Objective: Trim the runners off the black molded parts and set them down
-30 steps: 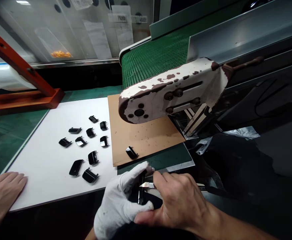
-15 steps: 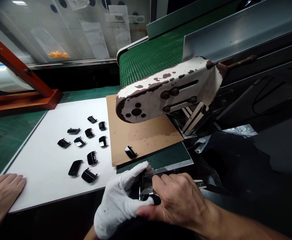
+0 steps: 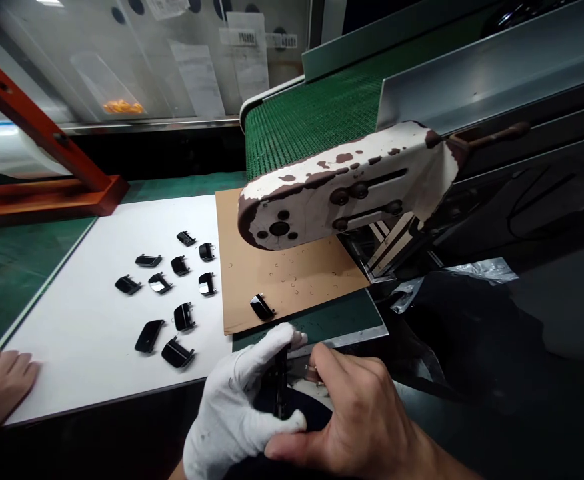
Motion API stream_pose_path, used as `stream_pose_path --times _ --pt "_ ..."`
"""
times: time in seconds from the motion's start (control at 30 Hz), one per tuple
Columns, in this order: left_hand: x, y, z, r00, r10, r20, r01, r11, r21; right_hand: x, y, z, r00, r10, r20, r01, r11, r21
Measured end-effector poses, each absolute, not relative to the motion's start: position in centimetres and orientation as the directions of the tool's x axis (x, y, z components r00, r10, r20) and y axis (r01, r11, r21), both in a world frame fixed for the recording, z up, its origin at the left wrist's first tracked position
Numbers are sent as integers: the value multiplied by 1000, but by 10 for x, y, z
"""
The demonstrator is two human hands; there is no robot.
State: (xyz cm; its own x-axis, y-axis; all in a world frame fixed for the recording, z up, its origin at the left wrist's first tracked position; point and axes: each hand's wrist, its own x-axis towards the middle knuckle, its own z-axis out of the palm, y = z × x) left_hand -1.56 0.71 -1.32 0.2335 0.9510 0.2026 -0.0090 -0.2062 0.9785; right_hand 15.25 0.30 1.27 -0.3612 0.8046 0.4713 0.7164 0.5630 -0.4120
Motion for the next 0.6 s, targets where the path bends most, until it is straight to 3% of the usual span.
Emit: stream_pose_path --times 0.17,0.33,0.5,0.6 --pt "-20 5 -18 255 951 175 8 -183 983 148 -6 9 -301 873 383 607 485 -629" --pt "-28 8 -21 279 946 163 152 -211 966 143 -16 3 -225 887 404 595 453 -664" --pt "-37 10 -22 335 903 271 437 -403 804 133 -24 -13 -86 922 377 528 363 -768" --pt "-41 8 -23 333 876 348 529 -479 700 129 -30 -23 60 978 199 412 158 -898"
